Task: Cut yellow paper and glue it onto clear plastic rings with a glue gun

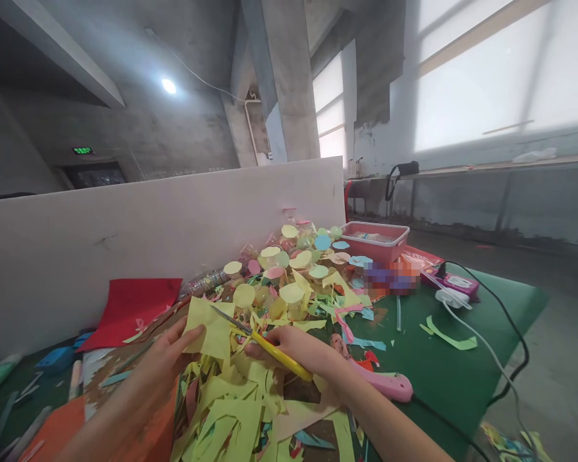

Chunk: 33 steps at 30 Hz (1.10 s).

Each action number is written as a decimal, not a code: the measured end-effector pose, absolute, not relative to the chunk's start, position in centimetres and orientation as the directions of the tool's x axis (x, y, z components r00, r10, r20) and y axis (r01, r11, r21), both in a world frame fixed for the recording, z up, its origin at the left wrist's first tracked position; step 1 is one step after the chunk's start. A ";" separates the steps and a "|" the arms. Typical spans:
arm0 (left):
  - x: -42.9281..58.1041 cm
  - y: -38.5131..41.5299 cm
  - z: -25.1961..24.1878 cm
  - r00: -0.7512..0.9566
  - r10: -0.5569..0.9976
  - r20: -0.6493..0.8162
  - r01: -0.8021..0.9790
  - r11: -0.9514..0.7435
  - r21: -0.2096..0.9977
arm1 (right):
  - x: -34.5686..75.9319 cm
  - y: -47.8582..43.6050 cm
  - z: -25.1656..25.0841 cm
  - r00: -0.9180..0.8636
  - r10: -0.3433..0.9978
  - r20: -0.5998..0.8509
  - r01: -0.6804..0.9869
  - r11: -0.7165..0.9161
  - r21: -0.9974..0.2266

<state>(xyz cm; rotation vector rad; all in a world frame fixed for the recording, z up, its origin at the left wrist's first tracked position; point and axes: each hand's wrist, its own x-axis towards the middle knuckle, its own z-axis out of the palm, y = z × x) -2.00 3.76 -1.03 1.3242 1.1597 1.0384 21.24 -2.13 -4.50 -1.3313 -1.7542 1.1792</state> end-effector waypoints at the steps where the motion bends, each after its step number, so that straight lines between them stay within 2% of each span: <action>1: -2.0 3.8 -1.1 0.158 0.987 -0.030 0.080 0.018 0.997 | 21.2 -2.3 -4.3 -0.301 0.953 -0.044 0.382 0.078 -0.921; 6: -2.2 4.2 -1.3 0.190 0.981 -0.050 0.071 0.037 0.997 | 21.3 -2.5 -3.7 -0.305 0.947 -0.099 0.460 0.056 -0.886; 10: -2.3 4.7 -1.6 0.135 0.989 -0.067 0.078 0.057 0.995 | 21.2 -2.3 -3.8 -0.272 0.955 -0.116 0.478 0.029 -0.878; 17: -2.0 4.4 -1.9 0.128 0.991 -0.023 0.076 0.013 0.997 | 21.2 -2.8 -3.4 -0.243 0.969 -0.041 0.478 0.083 -0.874; 26: -1.0 3.8 -1.5 0.081 0.995 -0.065 -0.002 0.066 0.998 | 21.4 -2.4 -3.5 -0.304 0.951 -0.052 0.441 0.092 -0.893; 33: -0.8 3.5 -2.0 0.051 0.994 -0.095 -0.017 0.096 0.995 | 21.2 -2.2 -3.3 -0.244 0.967 -0.069 0.502 0.065 -0.862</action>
